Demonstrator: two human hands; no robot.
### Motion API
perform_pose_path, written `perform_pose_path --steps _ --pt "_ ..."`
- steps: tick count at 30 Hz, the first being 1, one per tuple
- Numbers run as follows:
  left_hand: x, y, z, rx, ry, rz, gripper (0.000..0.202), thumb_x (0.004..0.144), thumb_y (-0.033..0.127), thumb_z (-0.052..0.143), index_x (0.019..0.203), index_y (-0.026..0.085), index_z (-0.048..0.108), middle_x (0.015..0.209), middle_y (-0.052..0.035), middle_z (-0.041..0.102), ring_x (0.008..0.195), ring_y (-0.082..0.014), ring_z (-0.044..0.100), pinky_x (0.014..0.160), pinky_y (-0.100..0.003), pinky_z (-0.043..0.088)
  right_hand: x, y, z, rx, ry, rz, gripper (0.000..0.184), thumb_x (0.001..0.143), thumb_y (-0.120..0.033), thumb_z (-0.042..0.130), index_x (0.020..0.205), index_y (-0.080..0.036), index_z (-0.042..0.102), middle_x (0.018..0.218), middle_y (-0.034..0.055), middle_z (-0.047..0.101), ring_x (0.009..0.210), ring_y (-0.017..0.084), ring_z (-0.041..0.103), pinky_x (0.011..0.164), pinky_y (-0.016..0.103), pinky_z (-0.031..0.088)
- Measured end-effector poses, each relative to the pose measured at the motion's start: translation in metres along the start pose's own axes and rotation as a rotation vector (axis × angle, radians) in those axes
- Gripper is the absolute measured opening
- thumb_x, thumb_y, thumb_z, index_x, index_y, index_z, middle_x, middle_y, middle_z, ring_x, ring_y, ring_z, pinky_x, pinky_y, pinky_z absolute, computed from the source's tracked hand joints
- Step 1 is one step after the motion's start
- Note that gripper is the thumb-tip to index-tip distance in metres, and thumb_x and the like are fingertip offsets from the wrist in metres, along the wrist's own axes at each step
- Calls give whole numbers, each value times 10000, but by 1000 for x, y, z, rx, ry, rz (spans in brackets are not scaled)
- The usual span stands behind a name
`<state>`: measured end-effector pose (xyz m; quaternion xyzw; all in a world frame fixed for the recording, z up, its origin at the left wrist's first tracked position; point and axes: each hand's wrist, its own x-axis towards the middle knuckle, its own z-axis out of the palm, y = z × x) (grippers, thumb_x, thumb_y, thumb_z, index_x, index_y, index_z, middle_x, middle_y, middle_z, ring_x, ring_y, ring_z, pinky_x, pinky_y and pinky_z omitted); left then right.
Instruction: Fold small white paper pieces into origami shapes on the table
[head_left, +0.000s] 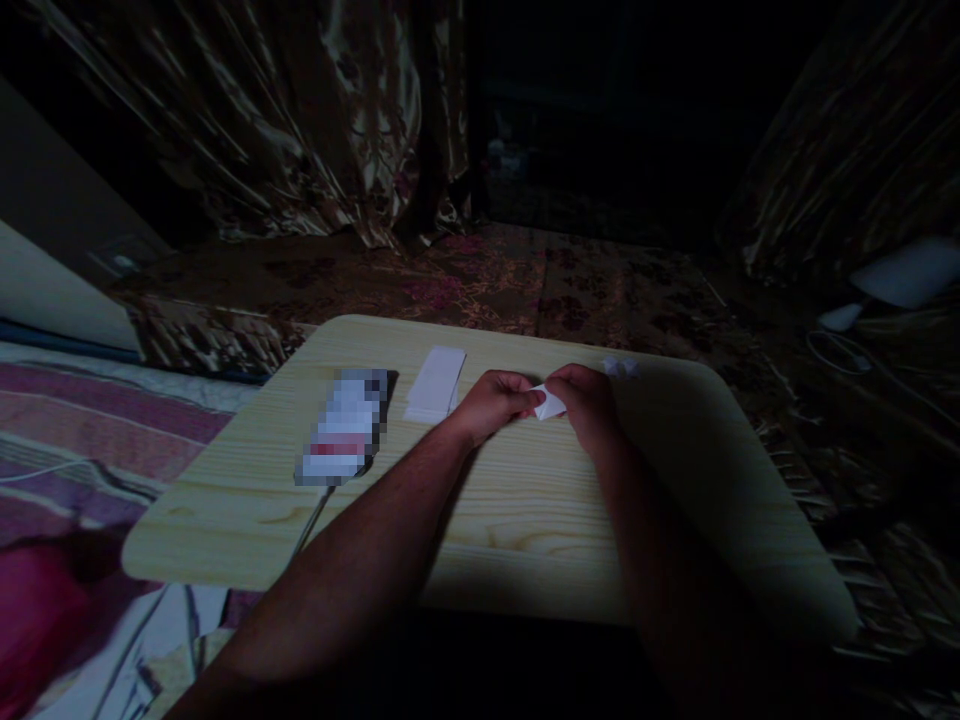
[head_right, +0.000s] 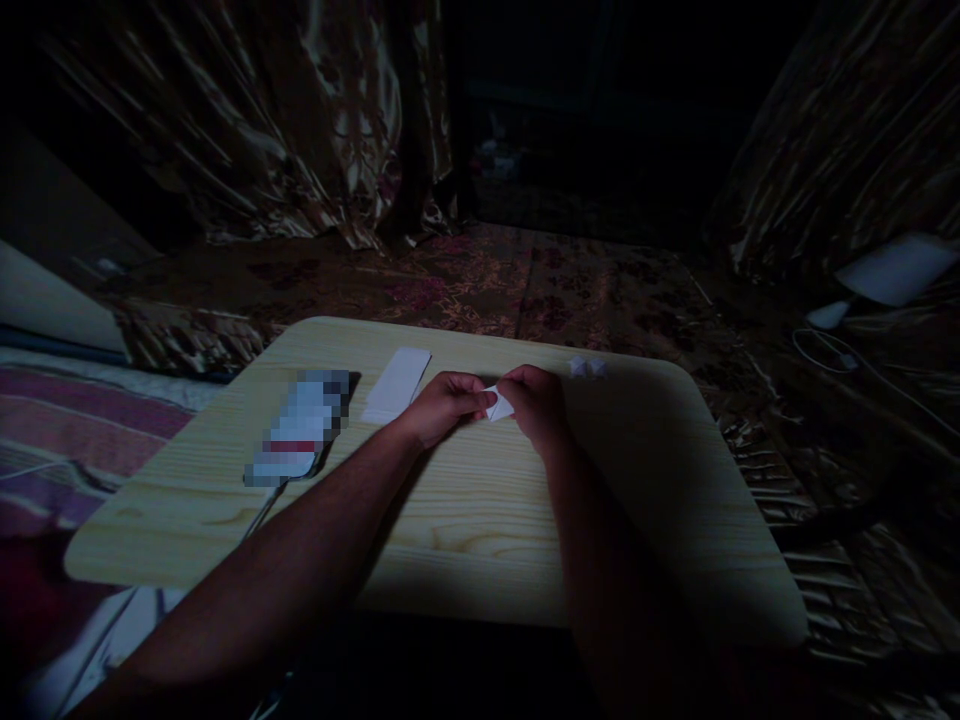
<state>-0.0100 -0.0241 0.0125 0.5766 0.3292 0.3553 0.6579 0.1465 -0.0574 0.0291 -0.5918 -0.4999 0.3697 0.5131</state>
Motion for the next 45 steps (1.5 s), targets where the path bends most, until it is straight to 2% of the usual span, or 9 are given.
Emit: perform_pose_path --steps 8,19,27,32,35,40,45 --pt "-1 1 1 38 -28 -19 327 646 400 772 611 121 604 526 13 541 479 -62 411 493 -221 273 -2 -2 -2 -13 -78 -4 156 657 -330 626 670 -175 640 534 -29 569 505 132 541 402 207 402" --pt "0 -2 2 39 8 -7 322 634 405 773 615 126 616 526 2 555 466 -69 415 485 -231 266 -3 -4 -2 -40 -75 20 184 650 -351 640 677 -171 659 540 -18 588 507 134 551 397 205 404" --pt "1 -3 1 91 25 5 339 643 398 770 595 137 559 481 34 477 430 -52 348 445 -222 213 0 4 -1 -58 -64 0 216 659 -377 669 703 -166 675 568 -9 612 525 141 568 399 204 411" --pt "3 -8 0 107 59 7 360 646 422 768 585 134 560 494 18 508 430 -52 362 448 -222 215 -1 2 -2 -71 -77 3 240 668 -388 668 745 -162 692 603 6 641 556 155 591 432 222 422" --pt "5 -8 -1 68 93 -2 354 648 435 765 595 127 598 499 1 533 434 -60 386 455 -225 240 -1 -2 -3 -122 -83 -20 276 714 -427 639 751 -160 695 532 -8 600 496 136 543 443 229 393" --pt "6 -5 -2 -83 192 30 338 663 447 757 638 130 643 555 -22 593 452 -67 425 467 -227 284 1 1 -4 -102 -58 -71 329 775 -464 583 643 -168 637 454 -31 524 434 101 460 464 230 346" --pt "5 -2 -1 -106 181 29 360 697 481 726 641 132 657 552 -31 600 464 -74 446 478 -229 309 2 5 -4 -95 -39 -48 288 757 -422 576 618 -173 618 451 -34 524 423 100 447 467 236 337"
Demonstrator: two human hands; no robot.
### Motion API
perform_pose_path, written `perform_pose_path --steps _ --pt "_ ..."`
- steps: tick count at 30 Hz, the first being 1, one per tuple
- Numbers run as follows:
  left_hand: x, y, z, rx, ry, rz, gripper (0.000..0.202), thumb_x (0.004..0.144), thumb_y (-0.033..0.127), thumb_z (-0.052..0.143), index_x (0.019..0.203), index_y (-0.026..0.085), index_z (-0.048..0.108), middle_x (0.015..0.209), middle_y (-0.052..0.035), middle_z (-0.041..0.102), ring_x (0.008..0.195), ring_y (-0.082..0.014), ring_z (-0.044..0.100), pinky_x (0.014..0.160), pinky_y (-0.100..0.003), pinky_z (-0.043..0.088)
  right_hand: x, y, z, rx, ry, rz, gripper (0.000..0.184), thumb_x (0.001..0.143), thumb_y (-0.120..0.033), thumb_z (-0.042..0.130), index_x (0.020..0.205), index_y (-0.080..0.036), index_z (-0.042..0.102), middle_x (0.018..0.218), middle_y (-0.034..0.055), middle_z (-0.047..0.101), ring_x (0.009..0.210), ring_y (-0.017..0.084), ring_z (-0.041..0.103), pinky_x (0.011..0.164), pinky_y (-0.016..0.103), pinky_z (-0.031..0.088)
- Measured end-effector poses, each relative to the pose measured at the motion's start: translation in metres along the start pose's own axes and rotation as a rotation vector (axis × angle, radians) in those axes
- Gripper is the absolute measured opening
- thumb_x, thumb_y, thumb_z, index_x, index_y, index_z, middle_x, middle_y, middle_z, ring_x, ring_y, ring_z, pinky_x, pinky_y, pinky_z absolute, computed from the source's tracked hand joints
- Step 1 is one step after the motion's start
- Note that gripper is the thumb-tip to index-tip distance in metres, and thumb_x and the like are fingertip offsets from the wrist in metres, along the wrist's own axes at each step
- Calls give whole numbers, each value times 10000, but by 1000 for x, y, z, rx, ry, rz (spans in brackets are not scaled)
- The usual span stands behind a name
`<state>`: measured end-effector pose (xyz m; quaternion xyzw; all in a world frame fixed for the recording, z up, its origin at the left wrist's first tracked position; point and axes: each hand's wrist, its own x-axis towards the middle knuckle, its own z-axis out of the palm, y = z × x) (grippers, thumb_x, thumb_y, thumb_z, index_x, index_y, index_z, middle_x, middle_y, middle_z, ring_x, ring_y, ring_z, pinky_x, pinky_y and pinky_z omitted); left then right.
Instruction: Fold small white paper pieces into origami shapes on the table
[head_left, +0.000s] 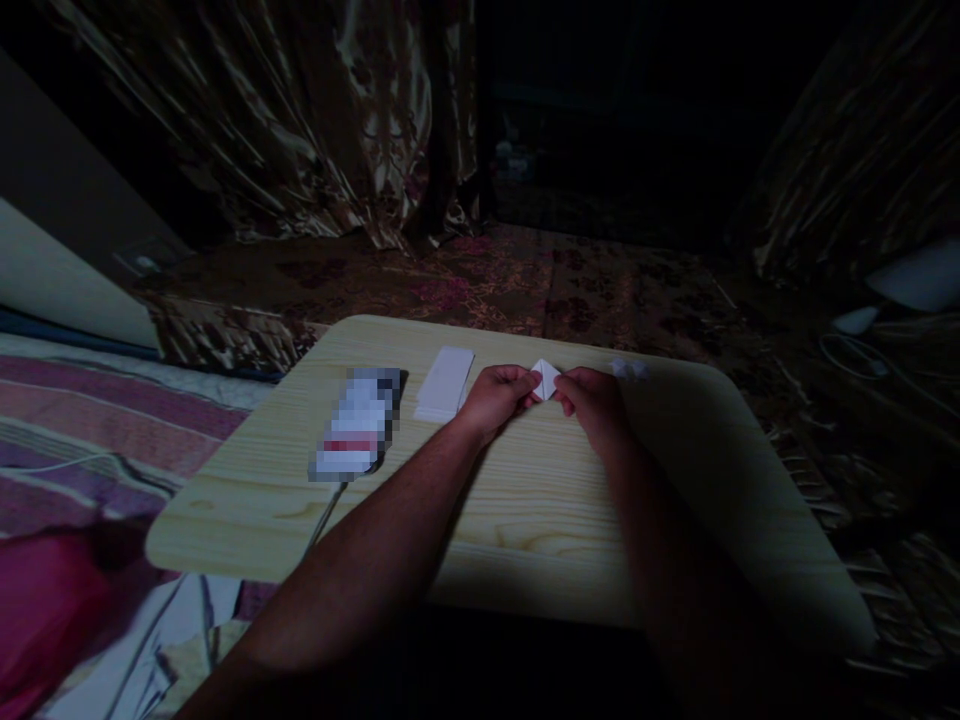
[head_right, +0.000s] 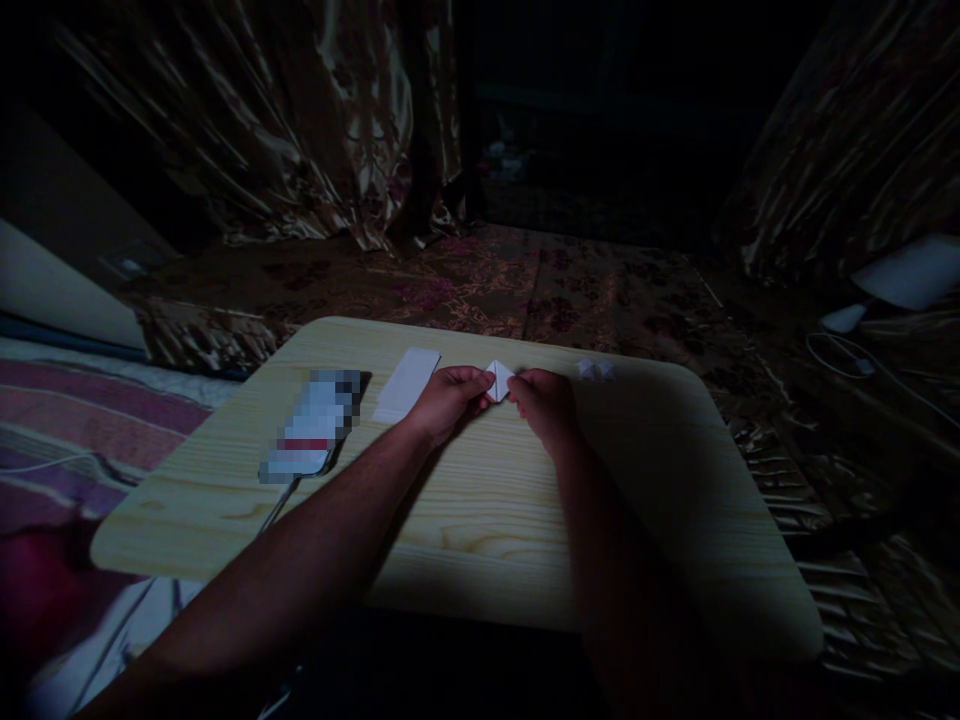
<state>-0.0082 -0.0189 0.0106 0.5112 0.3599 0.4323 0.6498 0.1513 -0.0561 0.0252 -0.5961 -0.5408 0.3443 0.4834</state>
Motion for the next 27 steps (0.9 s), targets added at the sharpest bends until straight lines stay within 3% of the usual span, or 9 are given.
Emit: perform_pose_path --steps 7,21,27 --pt "-1 1 2 -1 5 -29 310 661 411 765 628 127 647 603 -49 645 486 -78 469 488 -225 323 0 0 -1 6 17 -1 235 734 -384 574 612 -186 603 459 -37 530 428 103 448 449 233 324" --pt "0 0 2 17 34 29 304 652 412 761 604 133 649 551 -23 604 473 -78 442 482 -233 301 -2 -9 -2 -27 9 2 204 723 -351 570 599 -191 595 446 -41 516 442 112 444 451 240 320" --pt "-1 1 2 9 67 -6 306 624 414 786 652 132 671 519 -4 580 456 -77 446 469 -231 287 -4 -13 -3 -11 7 4 193 722 -342 574 604 -190 587 464 -39 528 447 108 445 455 235 315"
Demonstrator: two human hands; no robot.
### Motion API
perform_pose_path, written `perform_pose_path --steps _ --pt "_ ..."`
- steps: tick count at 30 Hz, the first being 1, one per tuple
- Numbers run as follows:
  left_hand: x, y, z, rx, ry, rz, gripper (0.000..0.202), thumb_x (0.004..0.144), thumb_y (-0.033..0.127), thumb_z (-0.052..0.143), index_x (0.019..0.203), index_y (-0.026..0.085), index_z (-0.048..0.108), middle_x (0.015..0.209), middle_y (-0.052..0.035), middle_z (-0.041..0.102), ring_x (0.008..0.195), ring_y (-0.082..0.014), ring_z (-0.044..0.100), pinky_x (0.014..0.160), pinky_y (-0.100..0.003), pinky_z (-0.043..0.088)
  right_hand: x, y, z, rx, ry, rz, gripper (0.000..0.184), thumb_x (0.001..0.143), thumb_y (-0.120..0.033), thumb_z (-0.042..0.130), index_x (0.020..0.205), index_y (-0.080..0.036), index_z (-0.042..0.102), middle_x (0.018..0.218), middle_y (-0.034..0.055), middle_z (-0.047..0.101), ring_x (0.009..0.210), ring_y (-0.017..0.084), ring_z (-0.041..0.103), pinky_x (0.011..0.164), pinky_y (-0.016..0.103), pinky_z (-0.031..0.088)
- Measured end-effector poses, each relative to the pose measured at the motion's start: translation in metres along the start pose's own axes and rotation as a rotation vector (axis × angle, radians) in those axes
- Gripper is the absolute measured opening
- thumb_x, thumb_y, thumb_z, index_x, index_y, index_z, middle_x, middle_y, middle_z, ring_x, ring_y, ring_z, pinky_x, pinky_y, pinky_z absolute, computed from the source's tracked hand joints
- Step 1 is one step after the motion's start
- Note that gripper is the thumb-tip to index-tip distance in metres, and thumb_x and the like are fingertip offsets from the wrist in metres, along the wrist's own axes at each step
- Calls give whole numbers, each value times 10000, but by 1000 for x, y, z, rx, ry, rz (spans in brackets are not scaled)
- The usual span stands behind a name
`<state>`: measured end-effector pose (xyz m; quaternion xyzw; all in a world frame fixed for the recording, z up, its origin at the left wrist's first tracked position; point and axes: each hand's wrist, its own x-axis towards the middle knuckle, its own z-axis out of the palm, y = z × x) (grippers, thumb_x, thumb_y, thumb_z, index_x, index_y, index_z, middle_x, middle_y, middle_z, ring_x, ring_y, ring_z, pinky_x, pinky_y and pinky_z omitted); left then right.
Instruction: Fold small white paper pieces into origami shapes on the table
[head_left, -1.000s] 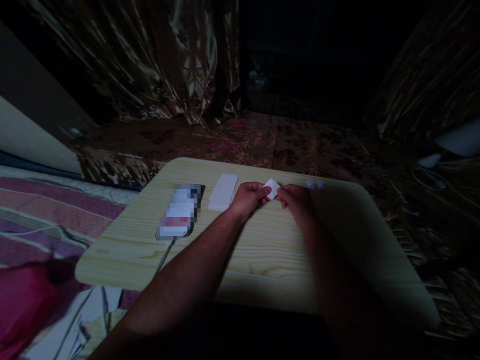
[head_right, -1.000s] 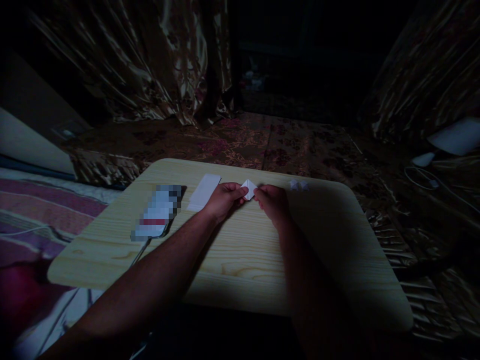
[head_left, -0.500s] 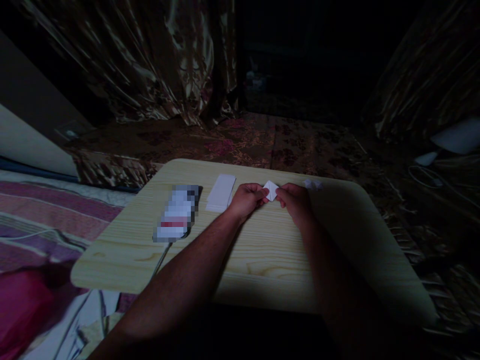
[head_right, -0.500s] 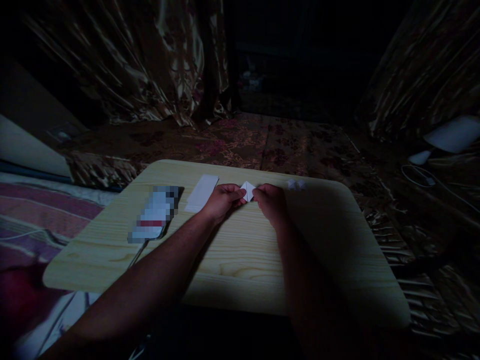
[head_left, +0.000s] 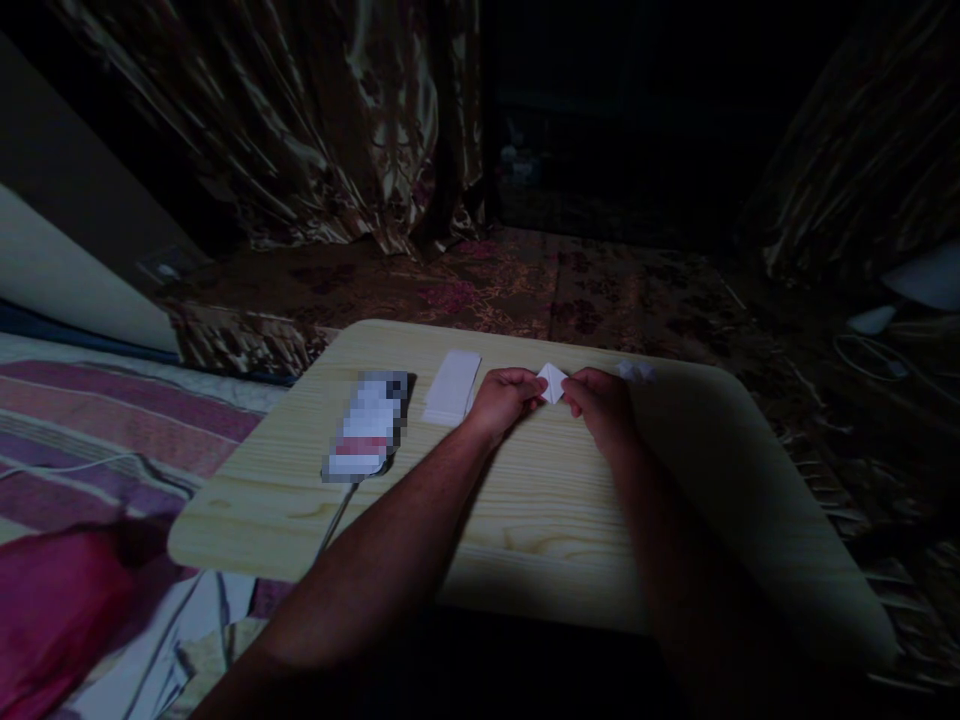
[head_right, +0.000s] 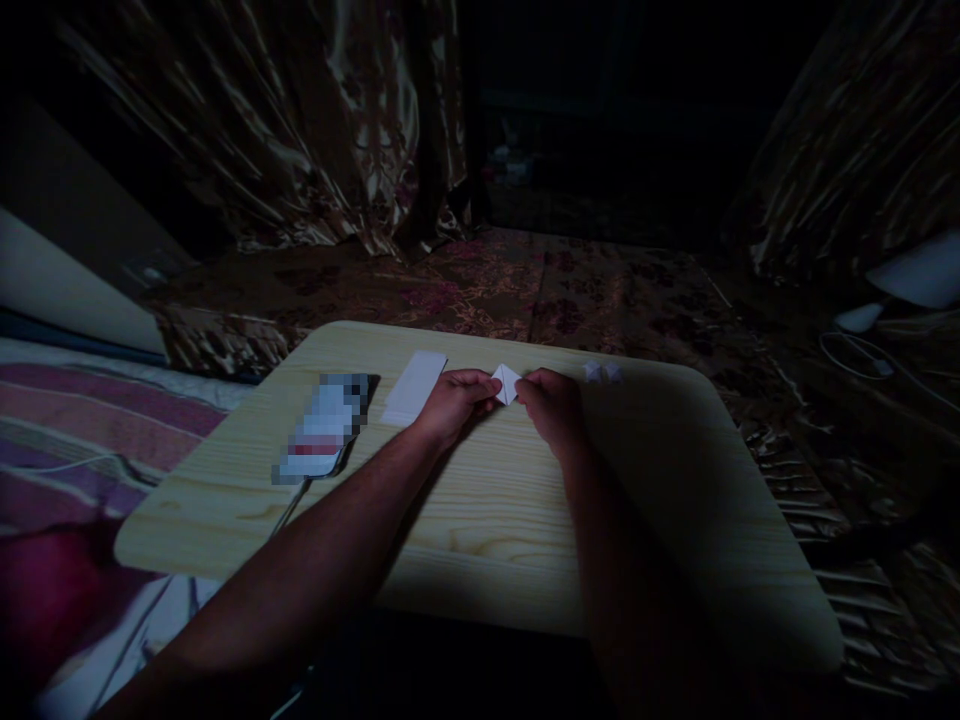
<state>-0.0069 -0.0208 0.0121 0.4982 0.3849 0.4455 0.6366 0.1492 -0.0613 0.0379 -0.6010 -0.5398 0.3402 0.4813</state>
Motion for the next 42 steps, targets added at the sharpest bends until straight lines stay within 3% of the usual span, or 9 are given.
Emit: perform_pose_path --steps 5,10,16,21,31,42 --pt "-1 2 1 -104 -7 29 358 569 376 830 799 132 702 627 -9 644 525 -86 519 527 -228 375 -2 0 4 -39 36 -11 207 712 -328 588 561 -186 573 434 -41 502 432 101 430 462 233 313" --pt "0 1 1 -155 -23 69 428 536 297 848 902 130 702 712 -26 688 620 -129 612 647 -277 477 -2 5 5 -95 -17 -7 208 716 -350 596 589 -186 603 431 -41 490 438 107 433 448 236 307" --pt "1 -1 1 -128 73 127 334 561 278 821 823 140 666 685 -5 668 567 -103 578 576 -240 446 -2 7 7 -93 -89 28 282 737 -433 605 599 -187 589 446 -38 496 440 107 435 461 246 319" --pt "3 -2 0 -111 156 180 263 598 237 781 787 161 615 646 33 619 534 -74 524 551 -213 417 -3 5 8 -87 -148 -29 253 711 -423 648 637 -186 601 477 -40 520 450 103 429 466 246 313" --pt "2 -2 1 -54 84 146 314 604 197 750 905 142 684 684 2 653 560 -97 547 550 -224 418 0 9 9 -53 -32 -7 188 705 -362 636 645 -186 613 471 -41 523 447 111 448 443 245 313" --pt "2 -9 3 65 67 155 291 633 228 741 902 145 667 682 9 655 538 -84 535 529 -207 400 5 19 10 -110 56 -42 283 781 -459 573 700 -191 609 493 -18 561 452 130 490 451 247 348"
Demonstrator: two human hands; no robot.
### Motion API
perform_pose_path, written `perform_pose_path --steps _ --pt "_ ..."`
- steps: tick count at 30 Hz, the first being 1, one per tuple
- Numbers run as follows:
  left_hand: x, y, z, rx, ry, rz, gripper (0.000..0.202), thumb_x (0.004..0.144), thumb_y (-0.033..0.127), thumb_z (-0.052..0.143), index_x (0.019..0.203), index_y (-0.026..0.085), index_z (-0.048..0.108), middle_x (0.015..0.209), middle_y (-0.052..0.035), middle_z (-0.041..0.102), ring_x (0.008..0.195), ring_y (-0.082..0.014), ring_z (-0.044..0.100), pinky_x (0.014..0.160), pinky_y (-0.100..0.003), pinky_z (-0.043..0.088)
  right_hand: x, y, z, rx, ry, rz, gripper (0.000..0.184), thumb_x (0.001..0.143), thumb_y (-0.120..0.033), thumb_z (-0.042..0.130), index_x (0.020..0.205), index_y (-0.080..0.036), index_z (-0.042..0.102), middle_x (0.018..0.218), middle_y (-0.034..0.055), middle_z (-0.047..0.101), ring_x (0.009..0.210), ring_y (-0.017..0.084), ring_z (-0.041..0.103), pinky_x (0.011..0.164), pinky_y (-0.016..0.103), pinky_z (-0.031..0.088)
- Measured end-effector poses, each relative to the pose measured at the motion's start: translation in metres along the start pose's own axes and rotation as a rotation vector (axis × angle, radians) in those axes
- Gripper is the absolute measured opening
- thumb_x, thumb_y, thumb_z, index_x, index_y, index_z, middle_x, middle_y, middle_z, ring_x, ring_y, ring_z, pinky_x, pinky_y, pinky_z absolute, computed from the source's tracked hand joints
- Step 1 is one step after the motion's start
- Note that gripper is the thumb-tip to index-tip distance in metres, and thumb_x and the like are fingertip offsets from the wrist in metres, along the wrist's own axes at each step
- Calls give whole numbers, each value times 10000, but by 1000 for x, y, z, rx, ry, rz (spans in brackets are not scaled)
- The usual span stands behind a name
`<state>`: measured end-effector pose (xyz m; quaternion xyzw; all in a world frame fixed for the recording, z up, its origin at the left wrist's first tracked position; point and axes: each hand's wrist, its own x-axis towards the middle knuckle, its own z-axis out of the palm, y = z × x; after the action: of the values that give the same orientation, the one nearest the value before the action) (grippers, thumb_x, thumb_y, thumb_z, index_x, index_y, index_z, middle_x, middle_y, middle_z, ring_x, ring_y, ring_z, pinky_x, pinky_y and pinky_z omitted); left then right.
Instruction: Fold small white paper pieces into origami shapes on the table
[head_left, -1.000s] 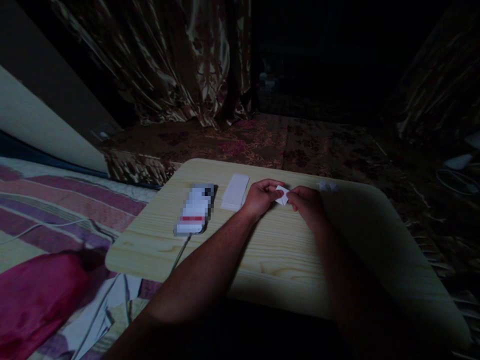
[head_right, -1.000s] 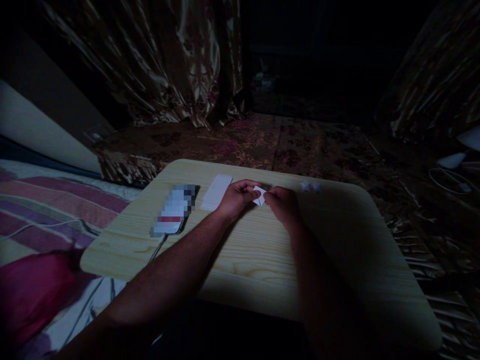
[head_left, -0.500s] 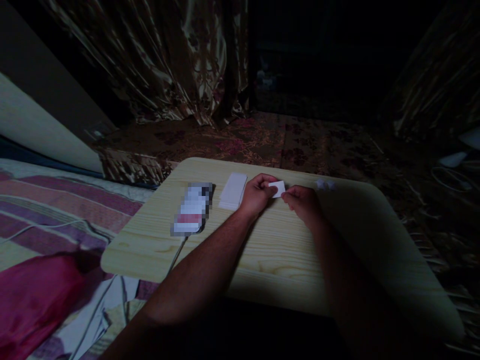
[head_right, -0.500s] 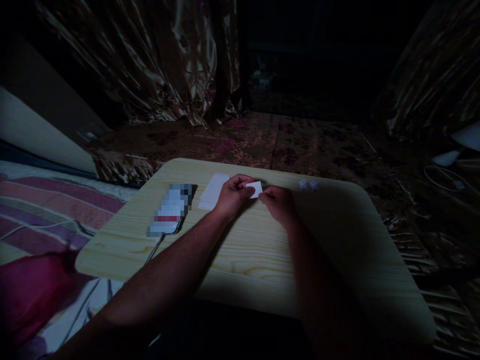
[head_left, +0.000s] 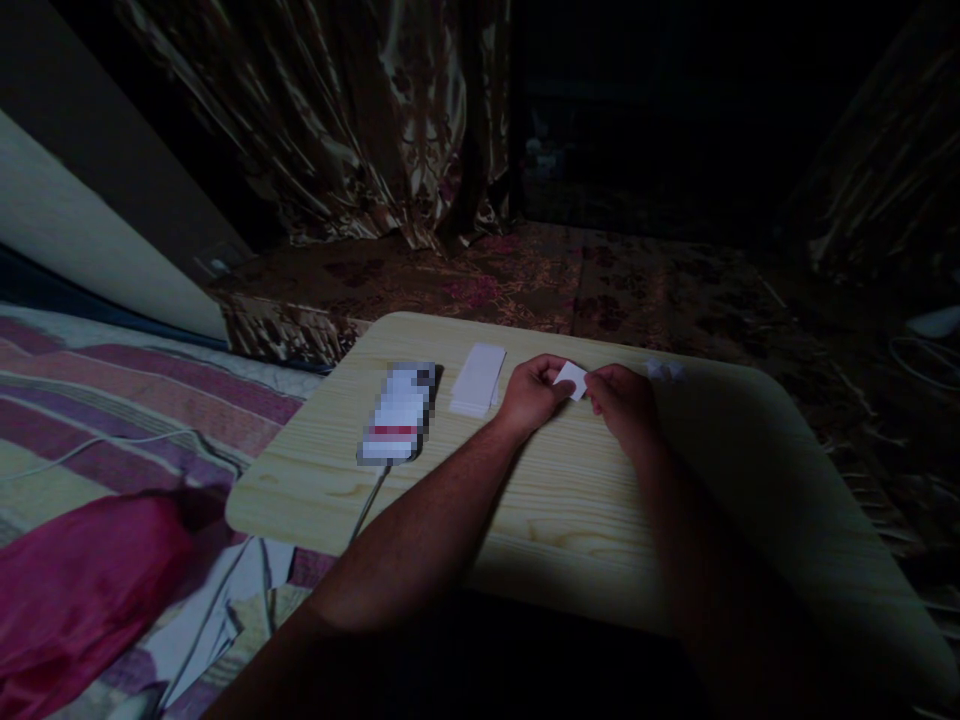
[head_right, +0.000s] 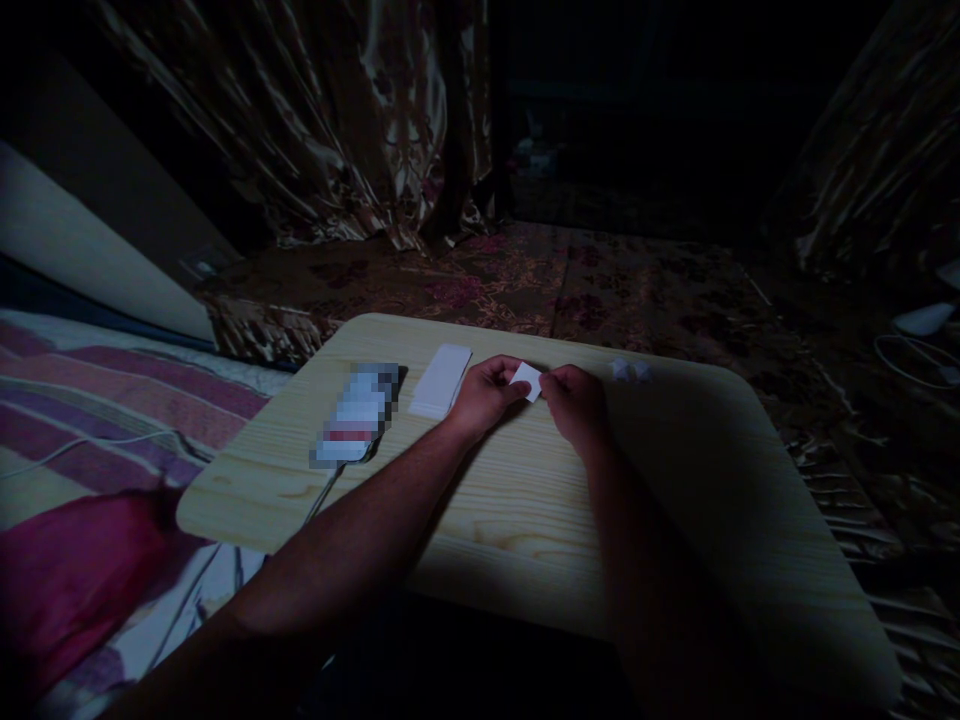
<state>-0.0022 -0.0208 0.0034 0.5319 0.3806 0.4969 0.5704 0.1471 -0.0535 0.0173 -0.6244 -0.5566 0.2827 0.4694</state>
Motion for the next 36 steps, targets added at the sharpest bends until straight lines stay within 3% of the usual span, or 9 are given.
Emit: perform_pose_path --steps 5,13,24,31,36 --pt "1 -3 -1 19 2 38 288 664 249 725 930 149 678 687 2 657 567 -95 556 549 -215 419 2 7 1 -103 -32 -61 283 807 -457 555 715 -196 613 535 -3 597 499 140 525 503 251 387" --pt "7 -9 -2 -6 12 52 298 661 253 736 933 148 675 700 -3 663 589 -98 569 558 -218 424 -1 6 8 75 -75 25 288 770 -478 607 734 -195 570 510 -23 560 439 123 477 433 241 337" --pt "9 -9 1 -67 17 20 332 660 253 739 969 153 670 695 -1 656 565 -96 548 572 -234 430 1 12 10 161 -34 2 280 745 -459 646 736 -186 584 556 -16 597 478 117 497 486 246 381" --pt "14 -14 2 -95 89 95 327 667 233 732 977 153 667 719 5 647 611 -92 561 598 -221 431 2 13 13 197 -91 -5 209 730 -383 654 706 -185 593 536 -30 566 472 107 488 474 240 352" --pt "14 -15 0 -121 60 78 361 655 232 739 998 143 666 714 5 643 596 -87 551 582 -217 420 1 12 14 222 -110 6 186 733 -354 634 677 -188 571 510 -42 541 449 98 453 449 234 317"
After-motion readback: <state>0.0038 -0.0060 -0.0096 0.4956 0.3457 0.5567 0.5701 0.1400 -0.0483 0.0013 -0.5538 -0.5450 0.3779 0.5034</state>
